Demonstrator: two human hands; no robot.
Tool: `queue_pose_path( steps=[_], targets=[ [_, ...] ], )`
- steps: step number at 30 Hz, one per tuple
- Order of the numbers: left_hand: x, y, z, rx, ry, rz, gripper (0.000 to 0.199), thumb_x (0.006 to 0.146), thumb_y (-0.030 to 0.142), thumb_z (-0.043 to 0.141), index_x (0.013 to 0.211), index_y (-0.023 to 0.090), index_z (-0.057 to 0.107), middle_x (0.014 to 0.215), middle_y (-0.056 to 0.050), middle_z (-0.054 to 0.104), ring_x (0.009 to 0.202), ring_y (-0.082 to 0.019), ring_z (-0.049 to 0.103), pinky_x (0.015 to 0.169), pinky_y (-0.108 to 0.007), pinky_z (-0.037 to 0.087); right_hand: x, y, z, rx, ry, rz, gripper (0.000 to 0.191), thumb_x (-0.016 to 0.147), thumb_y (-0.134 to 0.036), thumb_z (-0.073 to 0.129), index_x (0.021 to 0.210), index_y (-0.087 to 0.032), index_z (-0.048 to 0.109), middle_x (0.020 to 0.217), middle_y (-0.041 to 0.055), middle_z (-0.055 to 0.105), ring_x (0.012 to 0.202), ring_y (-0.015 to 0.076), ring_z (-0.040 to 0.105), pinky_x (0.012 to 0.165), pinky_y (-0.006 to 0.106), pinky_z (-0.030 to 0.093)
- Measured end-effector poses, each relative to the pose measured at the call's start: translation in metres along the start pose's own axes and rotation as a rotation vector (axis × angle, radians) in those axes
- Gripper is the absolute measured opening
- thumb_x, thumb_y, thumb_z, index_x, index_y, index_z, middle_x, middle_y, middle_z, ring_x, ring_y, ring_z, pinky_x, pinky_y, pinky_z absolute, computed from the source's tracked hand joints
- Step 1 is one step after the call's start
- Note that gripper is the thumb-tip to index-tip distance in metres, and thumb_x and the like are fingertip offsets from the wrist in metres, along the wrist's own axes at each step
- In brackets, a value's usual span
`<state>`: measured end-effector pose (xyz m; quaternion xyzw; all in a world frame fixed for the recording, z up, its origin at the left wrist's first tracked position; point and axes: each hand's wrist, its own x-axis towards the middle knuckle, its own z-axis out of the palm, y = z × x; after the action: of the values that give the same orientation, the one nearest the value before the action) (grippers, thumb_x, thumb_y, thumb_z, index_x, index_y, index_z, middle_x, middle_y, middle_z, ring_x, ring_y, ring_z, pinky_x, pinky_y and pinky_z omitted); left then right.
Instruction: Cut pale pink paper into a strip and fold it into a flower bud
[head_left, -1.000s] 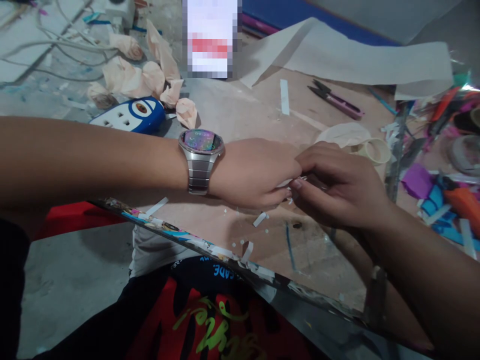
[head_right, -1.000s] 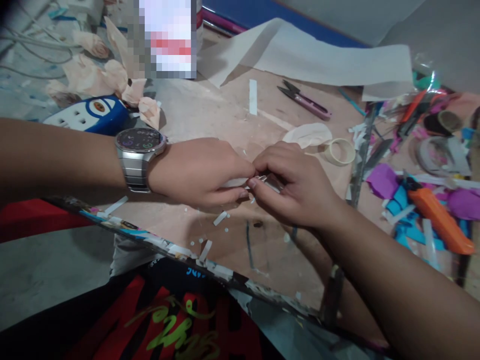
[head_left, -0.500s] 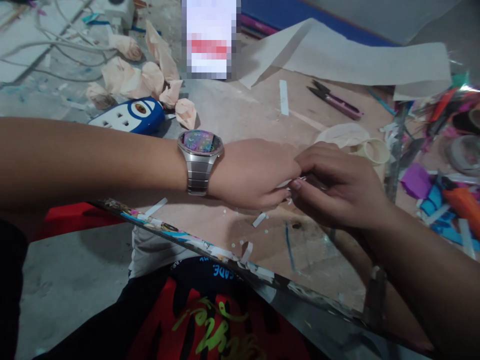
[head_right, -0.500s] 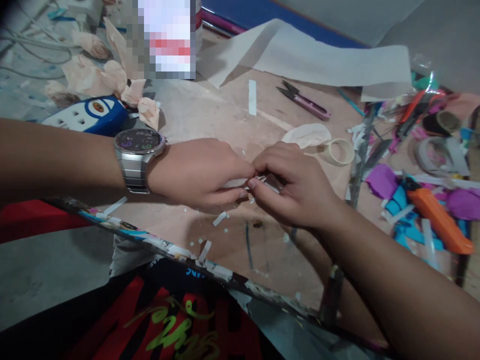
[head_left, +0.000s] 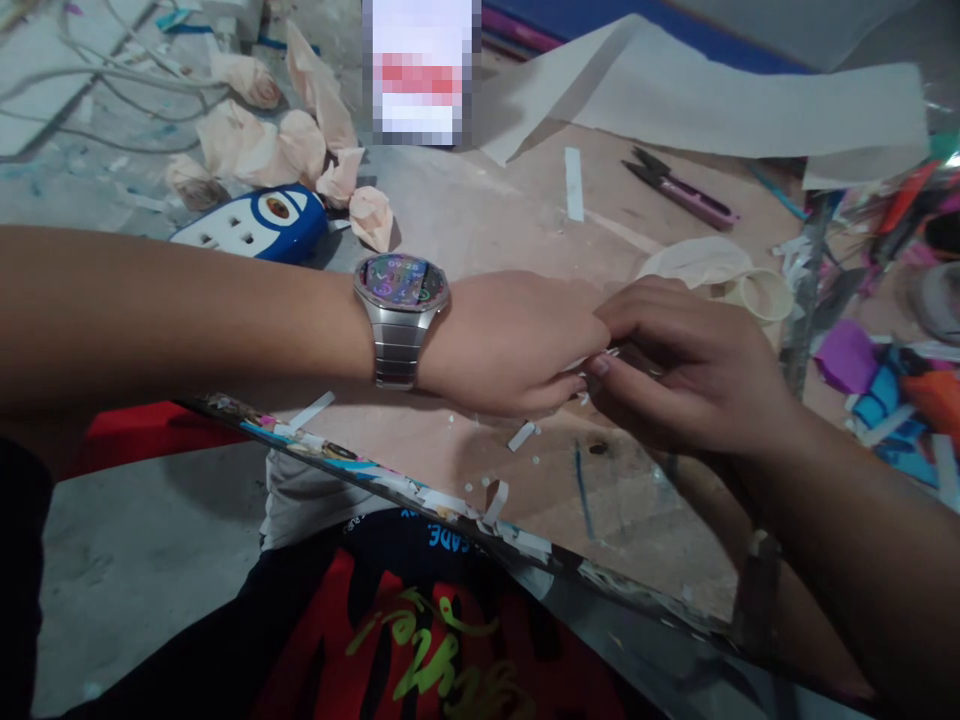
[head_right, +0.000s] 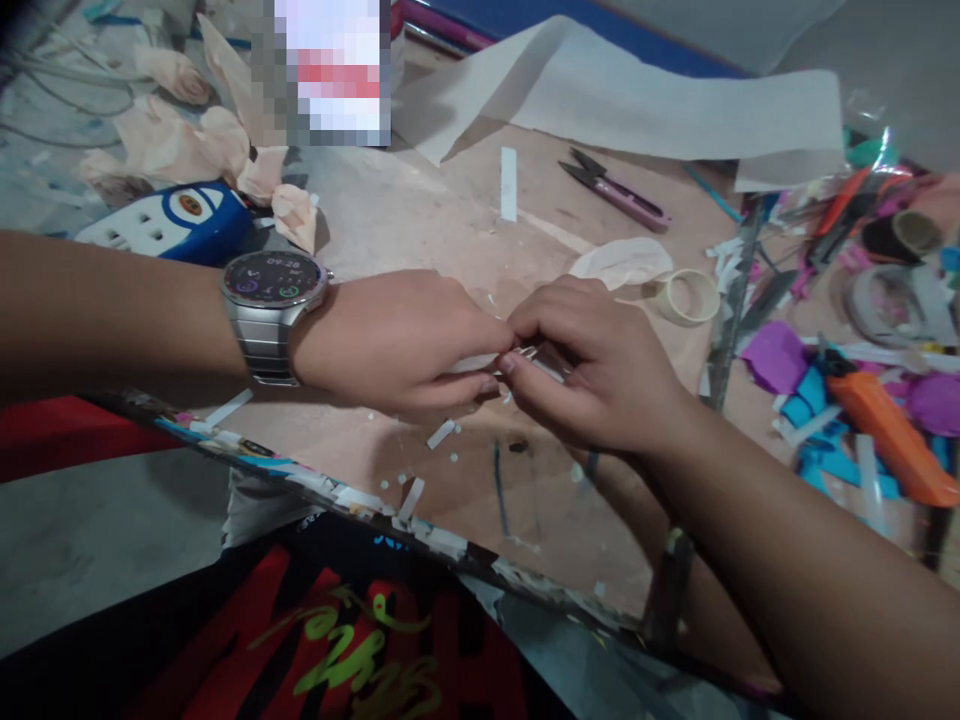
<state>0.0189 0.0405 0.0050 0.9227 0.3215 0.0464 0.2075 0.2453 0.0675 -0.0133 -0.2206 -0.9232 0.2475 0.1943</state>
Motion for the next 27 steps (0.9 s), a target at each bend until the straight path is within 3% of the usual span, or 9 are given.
queue_pose_path(
  steps=[18, 27],
  targets=[
    [-0.001, 0.0013, -0.0021, 0.024, 0.013, 0.012, 0.035, 0.102, 0.034, 0.045, 0.115, 0.018, 0.073, 0.093, -0.007, 0.077, 0.087, -0.02, 0.069, 0.072, -0.031, 0.04, -0.0002, 0.0016, 0.0003, 0.0, 0.024, -0.024, 0.008, 0.088, -0.021, 0.071, 0.091, -0.017, 0.064, 0.083, 0.0032, 0.065, 0.078, 0.014, 0.059, 0.075, 0.031, 0.042],
    [-0.0008, 0.0014, -0.0016, 0.014, 0.021, 0.011, 0.033, 0.101, 0.033, 0.045, 0.107, 0.017, 0.073, 0.09, -0.007, 0.076, 0.085, -0.019, 0.068, 0.069, -0.032, 0.038, -0.0005, 0.003, 0.0001, -0.004, 0.018, -0.037, 0.009, 0.088, -0.022, 0.072, 0.093, -0.018, 0.065, 0.084, 0.0034, 0.066, 0.079, 0.015, 0.061, 0.076, 0.032, 0.042]
  ],
)
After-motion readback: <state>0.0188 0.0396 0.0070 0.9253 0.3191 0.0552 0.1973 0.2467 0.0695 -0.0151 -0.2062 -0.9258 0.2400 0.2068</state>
